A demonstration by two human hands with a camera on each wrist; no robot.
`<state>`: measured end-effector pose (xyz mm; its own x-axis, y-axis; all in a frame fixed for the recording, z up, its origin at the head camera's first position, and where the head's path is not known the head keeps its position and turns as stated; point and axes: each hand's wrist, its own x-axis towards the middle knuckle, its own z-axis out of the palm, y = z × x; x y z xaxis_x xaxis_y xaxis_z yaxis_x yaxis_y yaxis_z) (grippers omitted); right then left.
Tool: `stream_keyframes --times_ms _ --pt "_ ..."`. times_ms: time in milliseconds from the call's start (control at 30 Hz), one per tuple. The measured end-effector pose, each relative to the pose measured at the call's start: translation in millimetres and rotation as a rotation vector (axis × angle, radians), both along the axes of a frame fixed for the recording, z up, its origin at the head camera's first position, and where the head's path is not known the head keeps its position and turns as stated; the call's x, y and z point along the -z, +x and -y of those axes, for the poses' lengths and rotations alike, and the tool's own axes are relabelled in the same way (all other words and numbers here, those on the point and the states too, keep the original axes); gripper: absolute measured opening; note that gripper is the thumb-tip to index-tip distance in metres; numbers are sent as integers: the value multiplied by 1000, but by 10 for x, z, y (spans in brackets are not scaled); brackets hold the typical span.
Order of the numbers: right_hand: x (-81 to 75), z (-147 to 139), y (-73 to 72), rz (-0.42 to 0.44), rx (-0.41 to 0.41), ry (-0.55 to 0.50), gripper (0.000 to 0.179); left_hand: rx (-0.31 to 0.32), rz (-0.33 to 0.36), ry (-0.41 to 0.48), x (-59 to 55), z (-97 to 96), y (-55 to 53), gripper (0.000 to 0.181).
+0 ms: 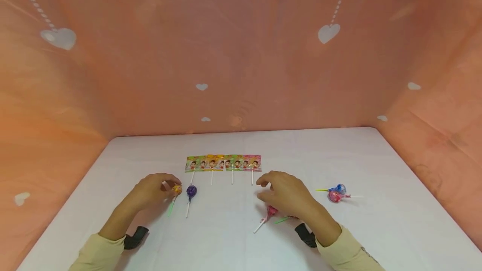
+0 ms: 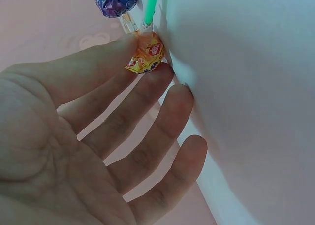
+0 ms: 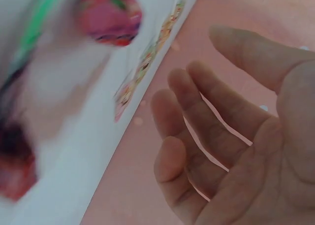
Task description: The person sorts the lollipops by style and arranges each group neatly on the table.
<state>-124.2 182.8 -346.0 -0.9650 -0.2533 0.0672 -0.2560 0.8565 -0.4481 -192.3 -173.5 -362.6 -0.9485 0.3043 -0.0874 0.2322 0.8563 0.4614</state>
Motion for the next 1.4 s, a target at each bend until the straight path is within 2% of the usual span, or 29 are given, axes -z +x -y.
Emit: stream_keyframes --times_ms 167,333,600,833,1133,1300,1400 --pt "63 -157 120 8 20 14 23 -7 -3 -13 -2 -10 -2 26" --pt "173 -242 188 -3 -12 30 27 -9 4 -9 -22 -3 7 25" --pt "261 -319 178 10 -65 33 32 -18 10 -26 8 27 21 21" --pt "226 -395 163 19 -101 27 34 -8 9 -15 7 16 4 22" --pt "270 -436 95 9 -193 -33 23 -5 -6 -27 -10 1 -20 22" --pt "284 -426 98 23 -194 -35 19 -5 -13 -33 -5 -3 -18 20" --pt "274 -410 104 39 -179 -24 25 -8 -13 -36 -4 -2 -15 20"
